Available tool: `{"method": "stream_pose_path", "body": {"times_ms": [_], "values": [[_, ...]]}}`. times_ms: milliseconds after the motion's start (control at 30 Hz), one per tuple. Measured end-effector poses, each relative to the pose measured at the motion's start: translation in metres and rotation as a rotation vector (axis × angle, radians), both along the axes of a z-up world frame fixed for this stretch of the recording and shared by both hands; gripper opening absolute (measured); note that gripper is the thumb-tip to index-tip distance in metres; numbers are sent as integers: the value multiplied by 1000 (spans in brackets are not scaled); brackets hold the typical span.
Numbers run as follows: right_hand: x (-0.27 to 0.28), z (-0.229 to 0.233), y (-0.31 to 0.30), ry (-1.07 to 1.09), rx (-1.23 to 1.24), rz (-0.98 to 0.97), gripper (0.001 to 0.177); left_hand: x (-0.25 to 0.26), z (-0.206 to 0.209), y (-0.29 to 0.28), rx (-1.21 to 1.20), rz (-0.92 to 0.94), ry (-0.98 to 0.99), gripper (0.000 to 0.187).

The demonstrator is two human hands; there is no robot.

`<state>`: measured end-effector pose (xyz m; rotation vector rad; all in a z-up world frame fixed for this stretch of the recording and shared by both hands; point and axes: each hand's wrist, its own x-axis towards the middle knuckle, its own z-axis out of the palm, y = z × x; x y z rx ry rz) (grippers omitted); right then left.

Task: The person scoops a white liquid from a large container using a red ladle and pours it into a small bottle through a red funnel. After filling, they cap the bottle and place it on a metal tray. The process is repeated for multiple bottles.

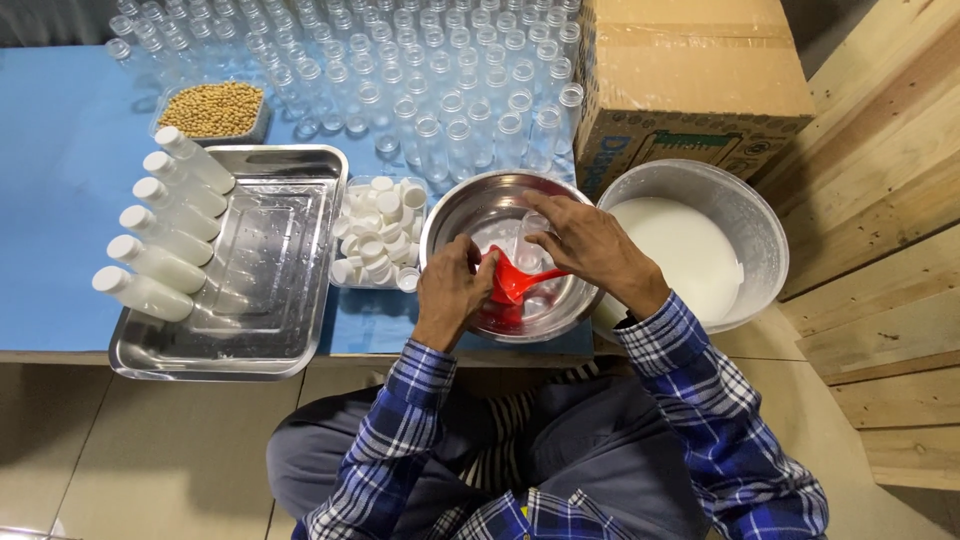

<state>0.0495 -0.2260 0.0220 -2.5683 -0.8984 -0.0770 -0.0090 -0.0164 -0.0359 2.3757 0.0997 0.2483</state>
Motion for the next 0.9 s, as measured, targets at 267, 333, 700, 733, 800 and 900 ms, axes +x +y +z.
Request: {"method": "stream_pose_path", "body": {"times_ms": [267, 333, 700, 733, 800, 900], "values": [[-23, 14, -21, -15, -116, -33, 51, 9, -1, -4, -73, 55, 155, 33], [-19, -14, -33, -25, -205, -27, 48, 7, 1, -7, -81, 71, 167, 33], [-32, -53, -51, -179, -450, -79, 20, -15, 30, -13, -47, -7, 306, 33], [-38, -48, -51, -177, -451, -77, 20, -15, 19, -10, -48, -5, 309, 33], [-52, -39, -51, -351, -440, -57, 8, -14, -2, -4, -105, -49, 310, 35], [-67, -21, -61, -306, -380, -86, 8, -24, 17, 6, -123, -44, 314, 33]]}}
